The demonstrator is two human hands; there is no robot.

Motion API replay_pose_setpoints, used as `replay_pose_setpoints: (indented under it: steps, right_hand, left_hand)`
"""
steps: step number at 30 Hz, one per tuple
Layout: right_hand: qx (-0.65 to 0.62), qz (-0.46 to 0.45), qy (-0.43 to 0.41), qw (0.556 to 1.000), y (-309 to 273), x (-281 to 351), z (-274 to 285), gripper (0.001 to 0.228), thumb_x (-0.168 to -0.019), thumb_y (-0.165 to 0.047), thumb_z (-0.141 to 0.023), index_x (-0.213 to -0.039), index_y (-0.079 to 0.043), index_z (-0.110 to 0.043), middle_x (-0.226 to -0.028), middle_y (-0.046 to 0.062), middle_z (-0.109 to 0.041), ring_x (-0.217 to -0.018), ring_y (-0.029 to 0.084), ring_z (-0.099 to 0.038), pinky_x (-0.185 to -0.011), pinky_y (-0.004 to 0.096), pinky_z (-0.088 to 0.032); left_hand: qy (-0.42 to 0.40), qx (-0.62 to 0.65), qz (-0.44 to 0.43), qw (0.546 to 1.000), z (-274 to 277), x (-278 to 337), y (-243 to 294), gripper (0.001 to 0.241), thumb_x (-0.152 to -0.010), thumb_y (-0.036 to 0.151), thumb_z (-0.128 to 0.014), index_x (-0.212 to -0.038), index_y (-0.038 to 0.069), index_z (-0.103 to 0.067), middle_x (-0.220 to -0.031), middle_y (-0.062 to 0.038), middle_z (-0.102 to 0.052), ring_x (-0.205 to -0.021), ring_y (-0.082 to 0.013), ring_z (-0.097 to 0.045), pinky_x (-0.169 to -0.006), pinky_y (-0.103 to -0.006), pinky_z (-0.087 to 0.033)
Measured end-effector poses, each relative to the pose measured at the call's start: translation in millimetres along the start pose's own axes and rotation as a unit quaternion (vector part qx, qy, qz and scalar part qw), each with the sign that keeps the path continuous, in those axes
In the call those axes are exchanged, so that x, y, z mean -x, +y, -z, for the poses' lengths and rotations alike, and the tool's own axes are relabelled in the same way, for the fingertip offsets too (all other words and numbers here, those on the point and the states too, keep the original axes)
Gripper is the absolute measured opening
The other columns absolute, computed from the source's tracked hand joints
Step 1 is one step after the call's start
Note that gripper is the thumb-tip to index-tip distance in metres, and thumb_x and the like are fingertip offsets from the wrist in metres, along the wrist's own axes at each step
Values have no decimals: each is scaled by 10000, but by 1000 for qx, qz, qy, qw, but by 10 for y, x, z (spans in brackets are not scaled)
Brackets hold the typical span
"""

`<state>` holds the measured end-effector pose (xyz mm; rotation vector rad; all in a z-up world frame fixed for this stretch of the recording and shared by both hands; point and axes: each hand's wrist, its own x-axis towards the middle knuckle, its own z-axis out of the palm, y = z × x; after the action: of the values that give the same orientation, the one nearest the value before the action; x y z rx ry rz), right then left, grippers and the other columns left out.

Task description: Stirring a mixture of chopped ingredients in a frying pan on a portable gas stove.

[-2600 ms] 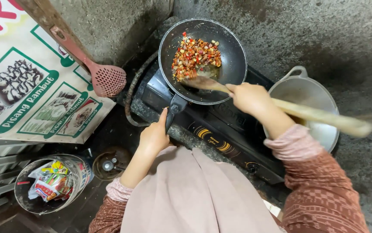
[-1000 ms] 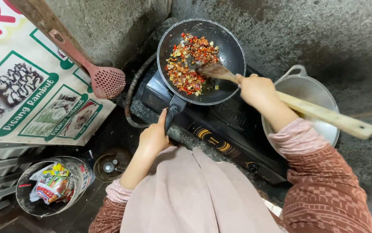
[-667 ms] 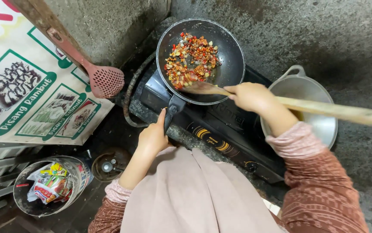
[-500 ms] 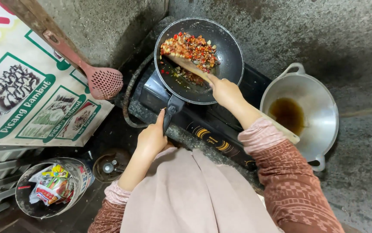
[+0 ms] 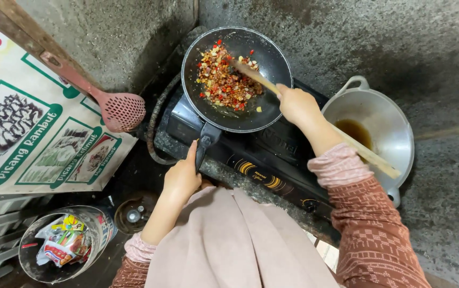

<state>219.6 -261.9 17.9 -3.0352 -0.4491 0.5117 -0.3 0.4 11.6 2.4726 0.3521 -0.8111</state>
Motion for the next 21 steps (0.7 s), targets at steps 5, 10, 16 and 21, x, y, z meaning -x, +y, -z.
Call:
replay_pose_setpoints:
  steps: [5,10,16,21]
  right_hand:
    - [39,21,48,998,-265,-182,-329,374,-1077,-273,-441,-1397,-155,-595,-987,262,-702,-938,426,-739,-837,547,-574]
    - [71,58,-33,995,-401,434,355,393,-1055,-213,-481,-1423,-141,-598,-1022,294,-705,-994,441,-731,-904,553,-557]
    - [130,1,-101,986,-73,648,812,378,-994,-274,-570,-1335,-179,-702,-1085,250,-767,-1039,413,-739,-940,532,-547]
    - [119,29,-13,992,-151,303,32,407,-1005,-289,-583,-1400,-208,-640,-952,189,-738,-902,351,-763,-818,483,-603]
  left_hand:
    - [-4,6,1,1000,27,17,19,838,-911,181,-589,-1627,195,-156,-1127,-277,-673,-1065,-447,-692,-877,-508,-579]
    - [-4,-9,4,1000,-38,-47,-34,841,-909,210,-591,-1626,209,-152,-1119,-262,-677,-1054,-433,-700,-862,-501,-586]
    - [3,-7,-1,1000,-55,-50,-42,854,-907,212,-602,-1626,198,-140,-1114,-272,-672,-1051,-443,-694,-864,-500,-583]
    - [2,-11,-11,1000,-44,-53,-35,846,-913,212,-614,-1620,169,-151,-1126,-283,-669,-1061,-453,-689,-871,-503,-580]
